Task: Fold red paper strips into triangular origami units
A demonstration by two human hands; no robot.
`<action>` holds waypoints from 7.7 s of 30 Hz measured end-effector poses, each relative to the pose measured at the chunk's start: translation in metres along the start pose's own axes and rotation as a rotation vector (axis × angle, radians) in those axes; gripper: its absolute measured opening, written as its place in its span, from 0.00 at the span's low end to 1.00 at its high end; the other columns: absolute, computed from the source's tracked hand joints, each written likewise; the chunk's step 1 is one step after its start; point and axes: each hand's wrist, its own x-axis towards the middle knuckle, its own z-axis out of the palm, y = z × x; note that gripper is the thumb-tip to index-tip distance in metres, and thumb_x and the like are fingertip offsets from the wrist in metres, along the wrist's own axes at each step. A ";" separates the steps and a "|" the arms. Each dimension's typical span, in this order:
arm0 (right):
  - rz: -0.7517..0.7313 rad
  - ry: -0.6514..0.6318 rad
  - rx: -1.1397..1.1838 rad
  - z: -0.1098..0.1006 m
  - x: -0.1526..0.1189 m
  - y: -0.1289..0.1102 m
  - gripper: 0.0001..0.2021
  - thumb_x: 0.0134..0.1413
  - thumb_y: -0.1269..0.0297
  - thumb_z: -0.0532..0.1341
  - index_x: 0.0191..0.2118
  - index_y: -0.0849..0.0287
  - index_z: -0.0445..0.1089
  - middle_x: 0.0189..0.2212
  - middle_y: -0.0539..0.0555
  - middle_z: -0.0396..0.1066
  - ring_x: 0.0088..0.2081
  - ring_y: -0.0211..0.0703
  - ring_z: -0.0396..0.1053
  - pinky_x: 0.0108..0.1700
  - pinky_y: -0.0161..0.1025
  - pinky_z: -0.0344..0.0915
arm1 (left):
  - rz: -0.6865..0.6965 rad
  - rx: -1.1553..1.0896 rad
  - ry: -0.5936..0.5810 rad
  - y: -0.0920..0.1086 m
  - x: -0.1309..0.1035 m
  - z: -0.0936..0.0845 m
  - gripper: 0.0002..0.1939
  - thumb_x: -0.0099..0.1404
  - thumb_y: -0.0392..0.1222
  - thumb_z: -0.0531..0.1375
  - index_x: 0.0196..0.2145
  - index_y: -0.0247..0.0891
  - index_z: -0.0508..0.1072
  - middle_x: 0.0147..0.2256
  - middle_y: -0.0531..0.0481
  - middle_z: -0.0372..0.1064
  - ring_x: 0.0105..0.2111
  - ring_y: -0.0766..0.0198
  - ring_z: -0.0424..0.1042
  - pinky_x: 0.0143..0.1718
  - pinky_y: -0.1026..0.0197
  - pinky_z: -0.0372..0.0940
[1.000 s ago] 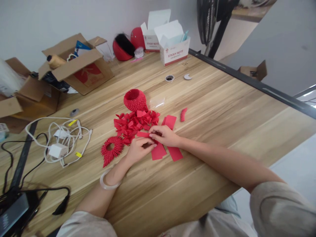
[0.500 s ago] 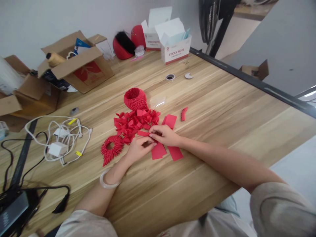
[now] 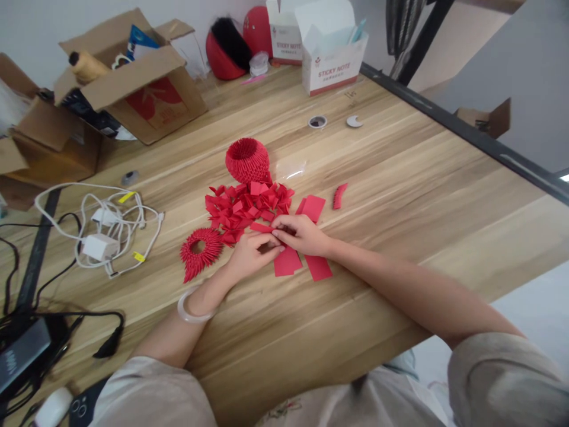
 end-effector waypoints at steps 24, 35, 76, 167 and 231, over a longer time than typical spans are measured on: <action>-0.022 0.013 -0.014 0.000 0.000 -0.003 0.07 0.56 0.67 0.55 0.31 0.64 0.66 0.22 0.48 0.65 0.24 0.30 0.59 0.29 0.28 0.56 | -0.009 -0.018 -0.020 -0.002 -0.001 -0.001 0.09 0.61 0.40 0.62 0.26 0.33 0.74 0.21 0.53 0.69 0.21 0.72 0.63 0.25 0.69 0.58; -0.006 0.009 0.017 0.001 0.000 -0.001 0.07 0.56 0.66 0.55 0.31 0.64 0.66 0.23 0.49 0.65 0.25 0.31 0.60 0.30 0.29 0.57 | -0.014 -0.014 -0.014 -0.002 -0.001 0.000 0.09 0.61 0.41 0.61 0.26 0.34 0.74 0.21 0.54 0.69 0.21 0.72 0.63 0.25 0.69 0.58; 0.071 0.084 0.187 -0.001 0.001 -0.005 0.10 0.57 0.63 0.55 0.36 0.65 0.69 0.25 0.50 0.66 0.28 0.33 0.63 0.34 0.32 0.61 | 0.578 0.371 -0.303 0.015 -0.005 0.000 0.21 0.69 0.51 0.53 0.50 0.33 0.71 0.50 0.40 0.72 0.52 0.52 0.69 0.57 0.47 0.60; 0.045 0.064 0.189 -0.001 0.004 -0.001 0.12 0.59 0.61 0.54 0.32 0.64 0.67 0.24 0.49 0.63 0.28 0.32 0.59 0.33 0.31 0.58 | 0.025 -0.158 0.081 0.003 0.000 -0.001 0.08 0.62 0.43 0.62 0.30 0.35 0.75 0.29 0.48 0.73 0.28 0.67 0.70 0.31 0.66 0.64; 0.025 0.025 0.072 0.001 0.001 0.002 0.11 0.59 0.63 0.54 0.37 0.65 0.69 0.28 0.53 0.70 0.28 0.33 0.64 0.34 0.32 0.63 | 0.084 -0.015 -0.053 0.002 0.001 0.000 0.10 0.63 0.46 0.61 0.31 0.36 0.75 0.29 0.49 0.72 0.28 0.66 0.70 0.31 0.65 0.67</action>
